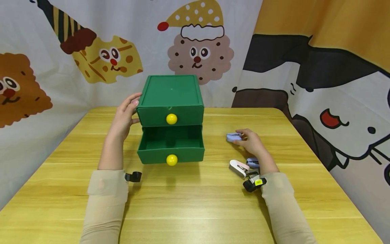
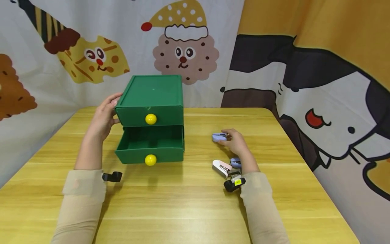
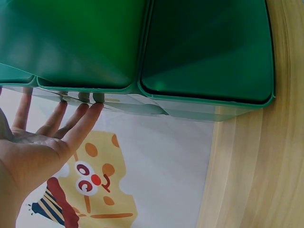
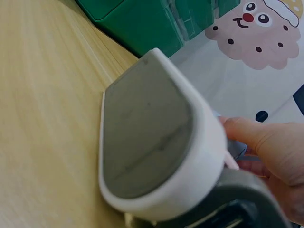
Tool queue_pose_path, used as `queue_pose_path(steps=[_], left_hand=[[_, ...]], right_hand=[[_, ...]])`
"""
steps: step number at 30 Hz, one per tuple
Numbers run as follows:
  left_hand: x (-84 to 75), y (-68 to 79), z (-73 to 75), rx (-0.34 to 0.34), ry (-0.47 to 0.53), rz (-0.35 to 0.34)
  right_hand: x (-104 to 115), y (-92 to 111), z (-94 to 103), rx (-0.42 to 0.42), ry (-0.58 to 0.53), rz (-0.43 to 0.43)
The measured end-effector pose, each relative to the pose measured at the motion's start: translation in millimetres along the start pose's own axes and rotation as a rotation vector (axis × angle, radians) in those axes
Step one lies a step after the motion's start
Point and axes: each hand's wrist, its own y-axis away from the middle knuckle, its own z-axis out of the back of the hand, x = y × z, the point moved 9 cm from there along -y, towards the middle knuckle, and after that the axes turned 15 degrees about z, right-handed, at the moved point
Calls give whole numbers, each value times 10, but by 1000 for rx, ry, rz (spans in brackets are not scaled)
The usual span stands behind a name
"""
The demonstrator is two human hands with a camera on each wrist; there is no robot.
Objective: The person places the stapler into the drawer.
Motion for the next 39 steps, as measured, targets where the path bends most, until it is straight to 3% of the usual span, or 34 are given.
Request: queue_pose_path(steps=[16,23,39], left_hand=[[0,-8,-2,17,21,-10],[-6,-4,-8,22,21,-14],[-1,-3,-10,15,1,-2]], right_hand=[[514,-64,237,-144,-71,97],[855,-84,340,-188,-80,193],[1564,-34,438,-211,-169,334]])
